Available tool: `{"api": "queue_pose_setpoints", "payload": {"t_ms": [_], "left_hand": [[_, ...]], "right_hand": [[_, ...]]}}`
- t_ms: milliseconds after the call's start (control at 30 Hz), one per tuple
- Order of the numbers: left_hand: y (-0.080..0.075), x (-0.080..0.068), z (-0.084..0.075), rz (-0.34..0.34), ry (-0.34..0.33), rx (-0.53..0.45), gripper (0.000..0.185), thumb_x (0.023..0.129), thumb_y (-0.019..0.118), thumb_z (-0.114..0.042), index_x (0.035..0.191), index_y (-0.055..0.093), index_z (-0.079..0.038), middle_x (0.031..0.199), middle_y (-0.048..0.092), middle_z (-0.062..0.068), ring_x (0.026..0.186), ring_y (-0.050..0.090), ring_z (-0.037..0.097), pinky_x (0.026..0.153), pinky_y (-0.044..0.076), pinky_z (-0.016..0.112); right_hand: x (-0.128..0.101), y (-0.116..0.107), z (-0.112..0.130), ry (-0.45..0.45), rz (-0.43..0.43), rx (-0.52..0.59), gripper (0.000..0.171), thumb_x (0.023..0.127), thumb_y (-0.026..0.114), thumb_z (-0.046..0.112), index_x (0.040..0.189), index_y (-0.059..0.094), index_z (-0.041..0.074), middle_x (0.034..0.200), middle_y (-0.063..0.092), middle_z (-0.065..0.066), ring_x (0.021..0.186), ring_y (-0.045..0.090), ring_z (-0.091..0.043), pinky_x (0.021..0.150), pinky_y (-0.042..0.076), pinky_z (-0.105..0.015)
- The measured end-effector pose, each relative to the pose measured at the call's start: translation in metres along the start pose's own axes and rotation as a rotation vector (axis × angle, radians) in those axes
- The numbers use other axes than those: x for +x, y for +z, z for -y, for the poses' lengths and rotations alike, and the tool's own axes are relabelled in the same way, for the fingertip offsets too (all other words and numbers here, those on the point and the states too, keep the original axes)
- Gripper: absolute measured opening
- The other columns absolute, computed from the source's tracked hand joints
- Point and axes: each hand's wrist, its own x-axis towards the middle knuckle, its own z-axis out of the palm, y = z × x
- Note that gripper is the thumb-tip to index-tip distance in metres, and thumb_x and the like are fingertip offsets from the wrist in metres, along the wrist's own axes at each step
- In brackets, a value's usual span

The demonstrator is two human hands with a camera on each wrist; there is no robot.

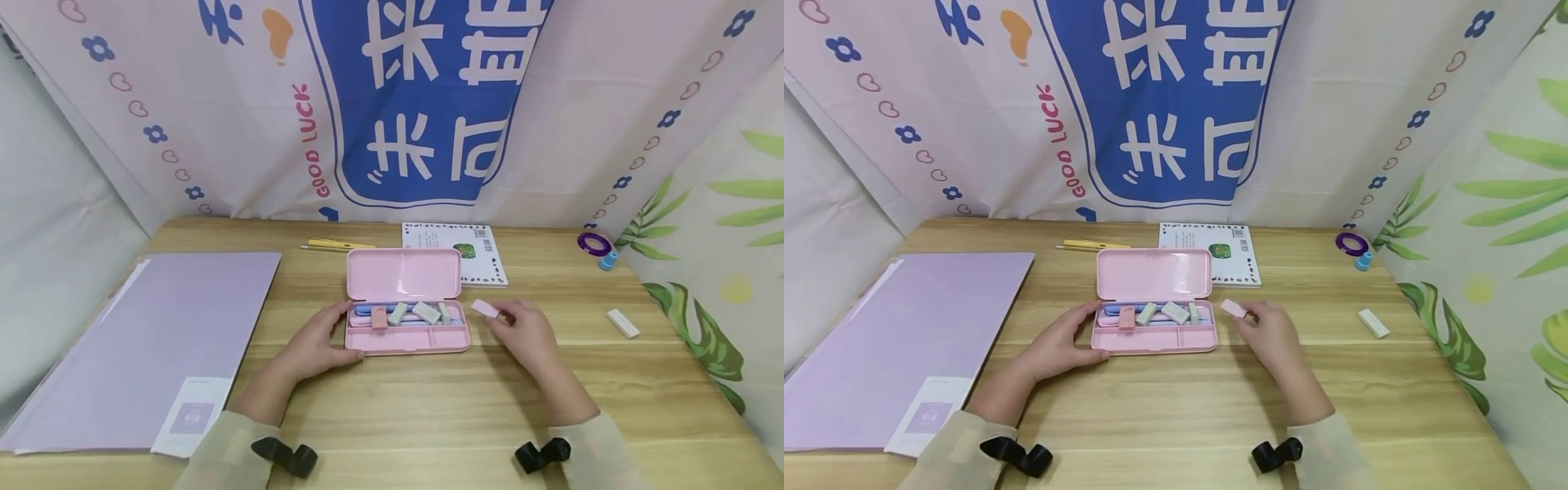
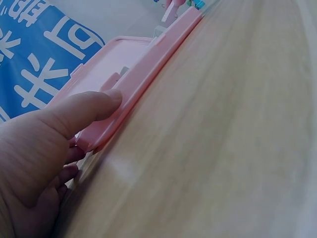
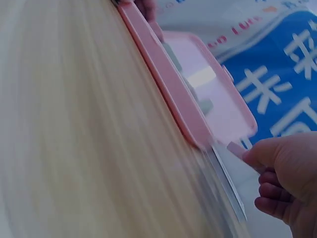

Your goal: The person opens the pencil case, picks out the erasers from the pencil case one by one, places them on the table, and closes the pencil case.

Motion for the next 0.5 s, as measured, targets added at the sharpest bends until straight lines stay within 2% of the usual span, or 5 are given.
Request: {"api": "queue_pose_setpoints", "payload": {"t_ms": [200, 400, 500], "left_hand": [[0.001, 0.0, 0.003, -0.005, 0.004, 0.009, 0.097, 0.074, 0.083, -0.043, 0.152, 0.034, -0.008, 0.157, 0.033, 0.02, 0.145, 0.03, 0.041, 0.118, 0.028, 0.057], [0.002, 0.002, 0.002, 0.004, 0.008, 0.004, 0.098, 0.074, 0.082, -0.044, 0.152, 0.033, -0.008, 0.157, 0.032, 0.02, 0.145, 0.03, 0.041, 0.118, 0.028, 0.056], [0.002, 0.002, 0.001, 0.006, 0.007, 0.006, 0.098, 0.075, 0.082, -0.044, 0.152, 0.033, -0.008, 0.157, 0.032, 0.02, 0.145, 0.03, 0.041, 0.118, 0.028, 0.057]], "right_hand": [[-0.006, -0.03, -0.055, 0.129, -0.1, 0.0, 0.035, 0.089, 0.067, 0.021, 0.116, 0.068, -0.003, 0.099, 0.069, -0.019, 0.085, 0.062, -0.024, 0.071, 0.049, -0.028], [-0.018, -0.064, -0.106, 0.369, -0.159, -0.011, 0.043, 0.093, 0.063, 0.029, 0.121, 0.065, -0.003, 0.103, 0.069, -0.021, 0.072, 0.053, -0.005, 0.058, 0.041, -0.015], [-0.024, -0.074, -0.123, 0.482, -0.16, -0.014, 0.048, 0.094, 0.06, 0.031, 0.125, 0.062, -0.005, 0.11, 0.066, -0.024, 0.078, 0.056, -0.012, 0.06, 0.042, -0.017]]}}
